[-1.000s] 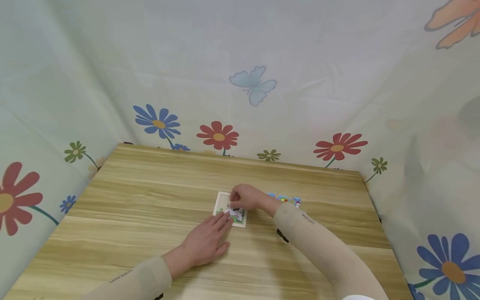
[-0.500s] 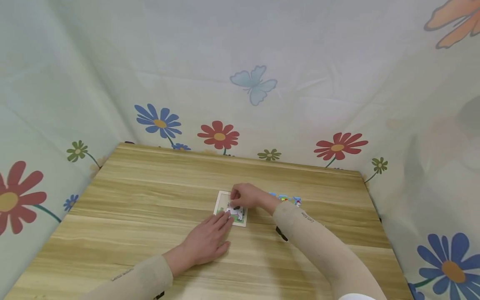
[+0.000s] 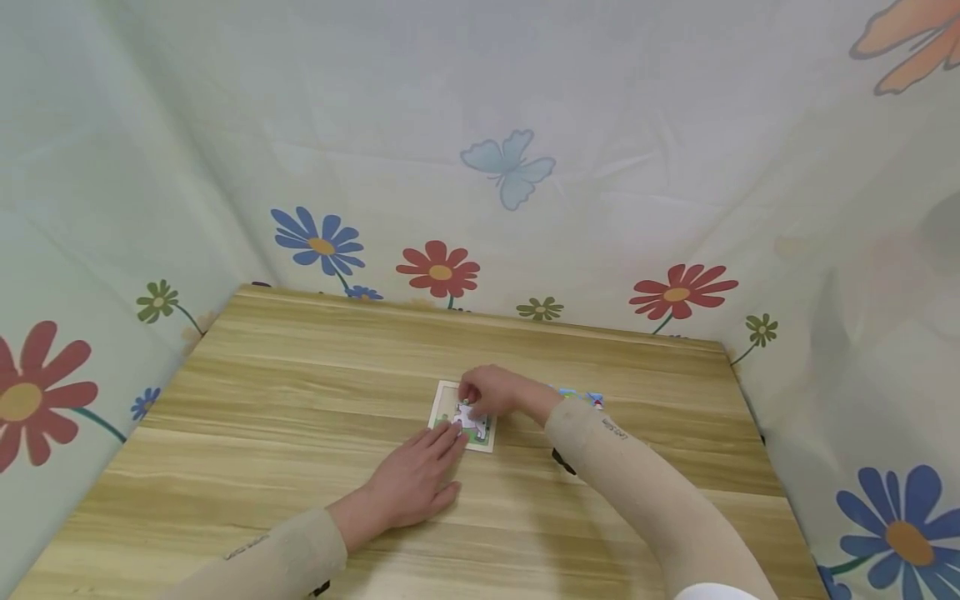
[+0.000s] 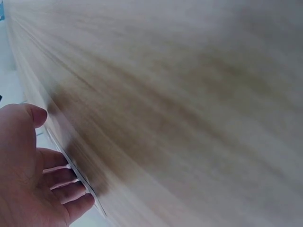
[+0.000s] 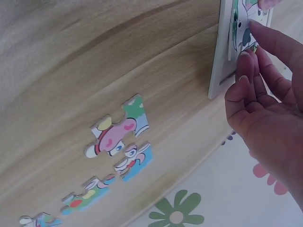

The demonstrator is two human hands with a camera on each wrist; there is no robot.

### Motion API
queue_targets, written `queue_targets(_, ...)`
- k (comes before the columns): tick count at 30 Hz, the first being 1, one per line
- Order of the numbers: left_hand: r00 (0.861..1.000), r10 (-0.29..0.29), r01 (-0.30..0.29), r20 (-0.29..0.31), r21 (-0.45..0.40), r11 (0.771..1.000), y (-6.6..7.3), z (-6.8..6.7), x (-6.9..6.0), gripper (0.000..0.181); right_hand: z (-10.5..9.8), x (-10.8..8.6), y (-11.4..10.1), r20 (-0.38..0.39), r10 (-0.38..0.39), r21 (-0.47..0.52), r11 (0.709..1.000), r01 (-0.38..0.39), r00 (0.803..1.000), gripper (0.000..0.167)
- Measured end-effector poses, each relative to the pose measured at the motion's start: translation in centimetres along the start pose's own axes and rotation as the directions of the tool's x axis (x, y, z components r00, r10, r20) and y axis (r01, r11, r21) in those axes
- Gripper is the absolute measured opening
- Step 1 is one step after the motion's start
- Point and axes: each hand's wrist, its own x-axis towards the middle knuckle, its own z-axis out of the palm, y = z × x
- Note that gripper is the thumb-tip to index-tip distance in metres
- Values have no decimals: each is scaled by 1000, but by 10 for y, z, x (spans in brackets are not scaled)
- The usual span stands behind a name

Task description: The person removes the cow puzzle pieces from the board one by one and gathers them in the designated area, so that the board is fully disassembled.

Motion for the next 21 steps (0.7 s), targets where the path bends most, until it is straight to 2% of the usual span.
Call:
queue_targets(7, 1000, -2, 2, 25, 9, 1000, 0, 0, 1, 70, 1, 0, -1, 21, 4, -35, 999, -3, 1000, 23)
queue_targets(14, 1000, 3, -3, 30, 4, 1000, 0, -1, 1, 70, 0, -4, 5, 19, -19, 17, 1000, 19, 1000, 21)
queue_targets(21, 1000, -2, 2, 31, -15, 1000, -1, -3, -1, 70, 0, -2, 7, 15, -48, 3, 999, 48, 999, 21)
